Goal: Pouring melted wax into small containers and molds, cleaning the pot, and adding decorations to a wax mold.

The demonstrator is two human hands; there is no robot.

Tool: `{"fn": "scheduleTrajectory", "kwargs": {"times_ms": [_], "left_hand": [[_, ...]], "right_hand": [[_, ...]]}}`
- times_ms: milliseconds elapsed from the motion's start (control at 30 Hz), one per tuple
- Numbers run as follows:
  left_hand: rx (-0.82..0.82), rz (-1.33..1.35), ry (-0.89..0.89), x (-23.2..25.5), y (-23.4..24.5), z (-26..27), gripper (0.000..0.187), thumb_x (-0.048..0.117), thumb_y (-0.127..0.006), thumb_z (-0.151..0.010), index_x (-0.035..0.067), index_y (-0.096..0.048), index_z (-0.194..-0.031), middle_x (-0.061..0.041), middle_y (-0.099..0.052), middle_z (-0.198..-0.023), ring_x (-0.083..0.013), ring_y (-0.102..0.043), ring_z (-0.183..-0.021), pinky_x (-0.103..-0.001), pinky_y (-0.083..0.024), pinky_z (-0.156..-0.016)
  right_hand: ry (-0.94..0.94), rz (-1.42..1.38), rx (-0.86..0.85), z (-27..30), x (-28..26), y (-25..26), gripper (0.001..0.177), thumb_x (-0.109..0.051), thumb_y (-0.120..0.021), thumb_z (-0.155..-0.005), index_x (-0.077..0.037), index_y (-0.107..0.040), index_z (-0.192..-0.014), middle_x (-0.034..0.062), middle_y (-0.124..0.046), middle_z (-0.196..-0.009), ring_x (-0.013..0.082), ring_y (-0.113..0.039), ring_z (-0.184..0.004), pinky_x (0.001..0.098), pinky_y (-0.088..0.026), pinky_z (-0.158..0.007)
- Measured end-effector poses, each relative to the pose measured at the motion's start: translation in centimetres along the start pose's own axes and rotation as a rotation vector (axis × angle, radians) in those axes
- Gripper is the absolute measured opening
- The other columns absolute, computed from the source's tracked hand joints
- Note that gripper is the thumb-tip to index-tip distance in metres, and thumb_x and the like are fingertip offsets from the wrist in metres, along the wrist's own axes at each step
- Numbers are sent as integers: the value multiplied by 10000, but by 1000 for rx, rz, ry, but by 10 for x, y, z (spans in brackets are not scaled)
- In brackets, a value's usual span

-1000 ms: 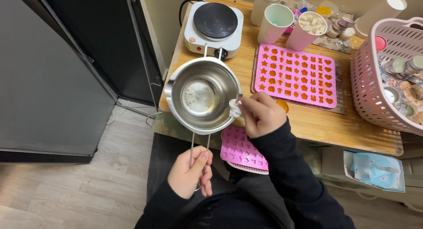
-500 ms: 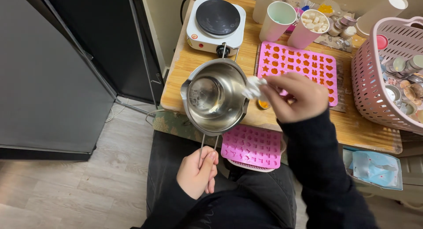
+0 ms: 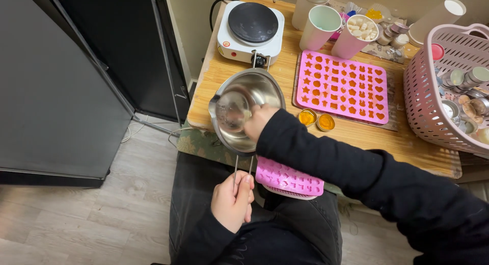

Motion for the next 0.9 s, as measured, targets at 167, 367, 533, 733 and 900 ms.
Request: {"fn": "scheduleTrajectory", "kwargs": {"times_ms": [167,367,533,733,900], "left_hand": [[-14,68,17,-2,-6,1,252,149,-495,-1053,0,-564,-861,10,-464,-530,-77,-457,-335,-257,-345,-334],[-70,26,29,11,-5,0,247,160,-483,-1052,7,-565,-876,8,-467,-514,-82,-491,-335,-252,-359,-332],[-116,18,34,11,-3,-4,252,155,-471,-1053,2,-559,-873,2,-481,-519,-97,-540,-350,-247,-392,-333],[-151,61,114,12,2,-8,248,150,-467,-1056,2,-573,-887,-34,-562,-539,-112,-607,-408,-238,-459,-373],[-139,58,51,10,-1,-8,231,135,-480,-1049,2,-579,-889,-25,-565,-543,-98,-598,-421,-226,-464,-398]], "right_hand": [[-146,-227,-349,-7,-2,30,127,-154,-693,-743,-60,-770,-781,219,-716,-798,406,-722,-806,465,-594,-739],[-193,-503,-275,-5,5,55,142,-220,-761,-736,-141,-820,-838,158,-739,-758,344,-733,-767,420,-588,-741],[-230,-744,-200,-3,9,61,178,-258,-778,-752,-139,-843,-867,133,-749,-731,267,-741,-656,358,-592,-661],[-347,-983,-74,0,26,96,183,-238,-751,-836,-82,-813,-910,111,-753,-673,274,-713,-583,368,-555,-552],[79,-60,239,1,24,69,153,-181,-726,-723,-64,-763,-814,116,-735,-747,327,-723,-712,431,-584,-617]]}}
Point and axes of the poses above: each hand's wrist, its own z-axis away from the middle knuckle, its own y-axis out of the back of the hand, x = y × z, the point moved 2 cm from there along -z, towards the middle knuckle
